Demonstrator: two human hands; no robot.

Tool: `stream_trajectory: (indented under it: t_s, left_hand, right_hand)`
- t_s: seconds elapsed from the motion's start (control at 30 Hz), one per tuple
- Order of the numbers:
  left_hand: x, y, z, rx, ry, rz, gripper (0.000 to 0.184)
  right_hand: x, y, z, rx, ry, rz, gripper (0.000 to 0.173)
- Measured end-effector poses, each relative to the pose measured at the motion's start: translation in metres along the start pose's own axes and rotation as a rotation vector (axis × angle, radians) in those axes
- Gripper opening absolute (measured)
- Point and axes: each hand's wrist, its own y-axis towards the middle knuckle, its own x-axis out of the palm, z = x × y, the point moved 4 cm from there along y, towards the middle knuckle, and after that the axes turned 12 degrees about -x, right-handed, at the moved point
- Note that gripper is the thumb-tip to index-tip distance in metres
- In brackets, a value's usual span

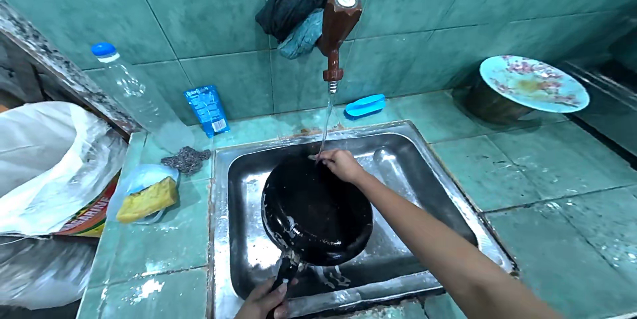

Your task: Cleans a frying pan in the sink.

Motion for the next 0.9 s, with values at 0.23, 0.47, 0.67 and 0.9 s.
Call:
stream_trajectory:
  t_s: [0.23,0.47,0.67,0.9]
  left_hand:
    - [0.005,0.001,-0.001,-0.024,0.044,0.017,0.035]
    - [0.020,-0.004,0.003,-0.039,-0.278,-0.194,0.036]
    - [0.044,-0.010,0.024,-0.025,-0.598,-0.643,0.042]
    - [0.079,-0.009,0.040,-0.026,-0.738,-0.839,0.051]
  right_hand:
    - [0.036,-0.009,-0.086,-0.368,0.025,0.014,0.035]
    - [0.055,-0.112,-0.165,-0.600,-0.039,-0.068,0.032]
    - [0.035,-0.213,-0.109,-0.335,-0.014,0.429,0.045]
    - [0.064,-0.188,-0.176,-0.339,-0.033,0.642,0.037]
